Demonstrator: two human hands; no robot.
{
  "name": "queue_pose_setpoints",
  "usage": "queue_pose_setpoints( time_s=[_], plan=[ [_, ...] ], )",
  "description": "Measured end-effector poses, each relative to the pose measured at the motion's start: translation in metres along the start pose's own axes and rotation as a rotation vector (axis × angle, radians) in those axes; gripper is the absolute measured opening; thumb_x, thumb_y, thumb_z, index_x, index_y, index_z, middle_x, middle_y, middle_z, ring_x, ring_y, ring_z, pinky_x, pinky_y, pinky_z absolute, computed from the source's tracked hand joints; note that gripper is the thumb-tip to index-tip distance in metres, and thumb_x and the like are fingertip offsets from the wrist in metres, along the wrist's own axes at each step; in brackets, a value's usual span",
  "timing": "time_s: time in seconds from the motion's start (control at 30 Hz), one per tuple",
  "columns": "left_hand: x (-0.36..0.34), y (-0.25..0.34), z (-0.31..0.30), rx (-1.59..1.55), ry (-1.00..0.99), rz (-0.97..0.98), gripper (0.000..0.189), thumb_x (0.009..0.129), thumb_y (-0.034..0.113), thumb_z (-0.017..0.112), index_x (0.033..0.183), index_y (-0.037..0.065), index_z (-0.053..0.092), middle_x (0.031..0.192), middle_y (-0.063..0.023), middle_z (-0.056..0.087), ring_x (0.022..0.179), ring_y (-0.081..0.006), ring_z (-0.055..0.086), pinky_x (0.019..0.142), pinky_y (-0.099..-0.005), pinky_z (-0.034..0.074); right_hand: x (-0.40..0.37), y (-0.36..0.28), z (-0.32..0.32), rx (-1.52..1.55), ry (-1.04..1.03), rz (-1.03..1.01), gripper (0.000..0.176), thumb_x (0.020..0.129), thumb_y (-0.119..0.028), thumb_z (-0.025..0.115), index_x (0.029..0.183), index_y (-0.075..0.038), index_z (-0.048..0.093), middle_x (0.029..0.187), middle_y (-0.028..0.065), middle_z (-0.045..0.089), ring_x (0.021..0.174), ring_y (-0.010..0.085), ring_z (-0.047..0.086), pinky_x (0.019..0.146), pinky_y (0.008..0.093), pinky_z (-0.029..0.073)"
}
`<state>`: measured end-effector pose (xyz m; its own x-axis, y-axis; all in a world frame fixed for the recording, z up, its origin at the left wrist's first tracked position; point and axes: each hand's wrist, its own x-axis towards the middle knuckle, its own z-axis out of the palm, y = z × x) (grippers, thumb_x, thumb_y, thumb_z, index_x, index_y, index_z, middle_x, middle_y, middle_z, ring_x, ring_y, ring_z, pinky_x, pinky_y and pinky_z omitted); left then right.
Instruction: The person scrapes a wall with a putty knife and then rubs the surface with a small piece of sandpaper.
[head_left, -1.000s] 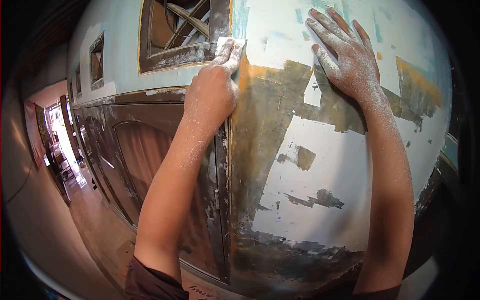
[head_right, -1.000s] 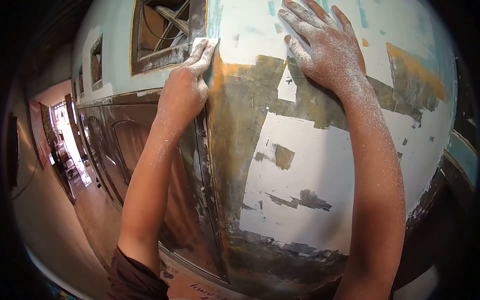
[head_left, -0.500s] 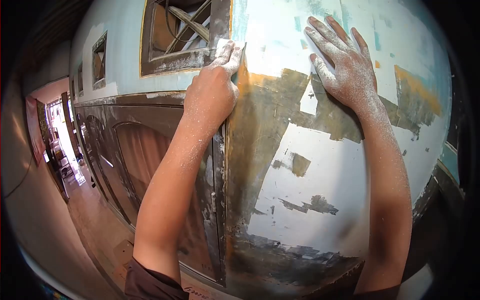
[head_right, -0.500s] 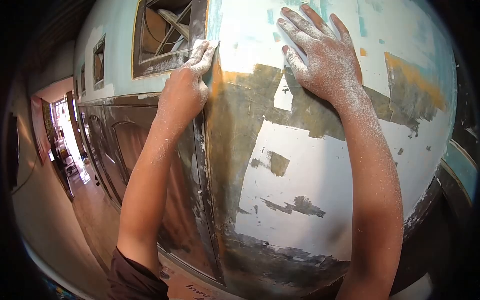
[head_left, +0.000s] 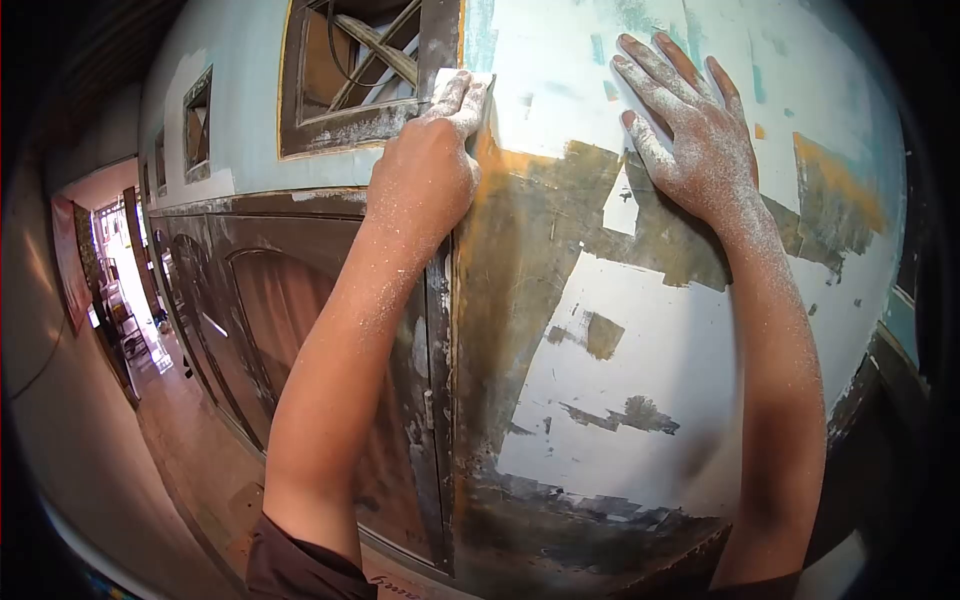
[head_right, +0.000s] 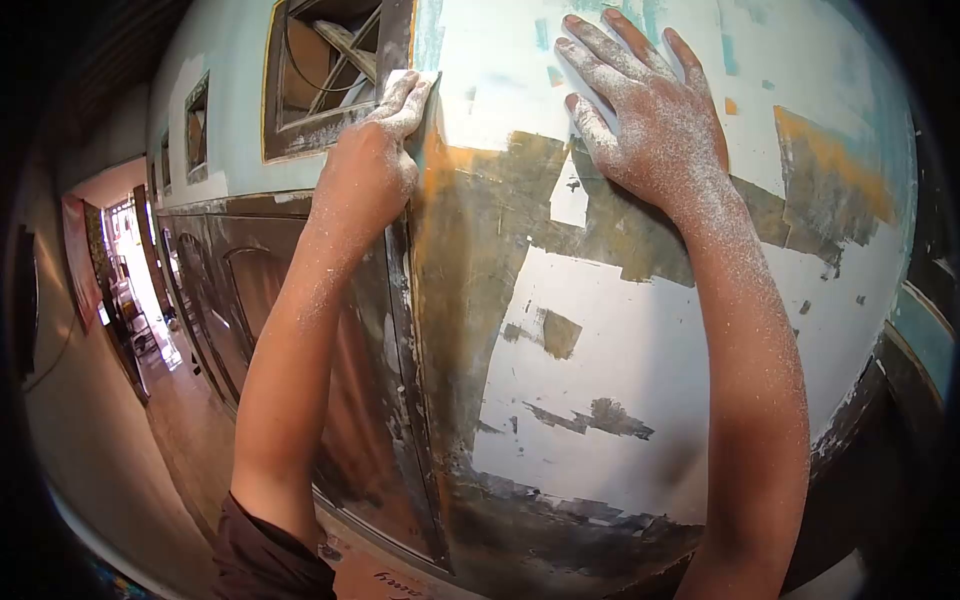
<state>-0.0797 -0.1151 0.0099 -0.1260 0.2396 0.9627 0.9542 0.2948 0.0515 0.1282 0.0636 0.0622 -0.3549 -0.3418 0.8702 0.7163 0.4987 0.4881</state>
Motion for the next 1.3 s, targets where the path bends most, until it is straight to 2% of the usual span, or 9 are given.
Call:
queue_pose_setpoints(
  time_s=[0.2, 0.3, 0.67, 0.97, 1.3],
  plan=[
    [0.005, -0.002, 0.000, 0.028, -0.031, 0.000, 0.023, 0.084, 0.008, 0.061, 0.099, -0.006, 0.073, 0.096, -0.0313, 0.070, 0.094, -0.0503, 0.069, 0.086, -0.0565, 0.056, 0.000, -0.001, 0.000, -0.002, 0.000, 0.006, 0.053, 0.101, -0.034, 0.054, 0.154, -0.029, 0.051, 0.165, -0.0102, 0.040, 0.156, 0.0145, 0.028, 0.132, 0.0468, 0.011],
    [0.005, -0.003, 0.001, 0.034, -0.035, -0.008, 0.022, 0.085, 0.009, 0.061, 0.098, -0.006, 0.072, 0.101, -0.0311, 0.070, 0.097, -0.0503, 0.069, 0.088, -0.0561, 0.056, 0.000, -0.001, -0.002, 0.009, -0.009, 0.004, 0.053, 0.101, -0.033, 0.054, 0.154, -0.029, 0.051, 0.165, -0.0102, 0.040, 0.156, 0.0140, 0.028, 0.132, 0.0466, 0.011],
    [0.005, -0.005, 0.006, 0.042, -0.060, -0.030, 0.022, 0.087, 0.009, 0.062, 0.095, -0.008, 0.072, 0.100, -0.0313, 0.070, 0.095, -0.0504, 0.069, 0.086, -0.0561, 0.056, 0.001, 0.000, 0.000, 0.014, 0.006, 0.000, 0.054, 0.100, -0.030, 0.056, 0.154, -0.028, 0.052, 0.165, -0.0095, 0.041, 0.156, 0.0160, 0.029, 0.132, 0.0479, 0.011],
    [0.018, 0.001, 0.007, 0.096, 0.043, 0.049, 0.020, 0.087, 0.006, 0.060, 0.094, -0.008, 0.072, 0.097, -0.0299, 0.071, 0.093, -0.0489, 0.071, 0.083, -0.0543, 0.058, 0.000, 0.001, 0.001, 0.006, 0.000, 0.001, 0.053, 0.101, -0.033, 0.055, 0.153, -0.028, 0.053, 0.165, -0.0100, 0.041, 0.156, 0.0155, 0.028, 0.131, 0.0478, 0.012],
    [0.032, -0.002, 0.009, 0.099, 0.034, 0.037, 0.021, 0.088, 0.005, 0.058, 0.096, -0.007, 0.073, 0.098, -0.0296, 0.071, 0.094, -0.0487, 0.071, 0.083, -0.0546, 0.058, -0.001, 0.003, 0.004, -0.012, -0.003, -0.003, 0.054, 0.101, -0.036, 0.055, 0.154, -0.030, 0.050, 0.165, -0.0108, 0.040, 0.156, 0.0136, 0.028, 0.132, 0.0467, 0.010]
  ],
)
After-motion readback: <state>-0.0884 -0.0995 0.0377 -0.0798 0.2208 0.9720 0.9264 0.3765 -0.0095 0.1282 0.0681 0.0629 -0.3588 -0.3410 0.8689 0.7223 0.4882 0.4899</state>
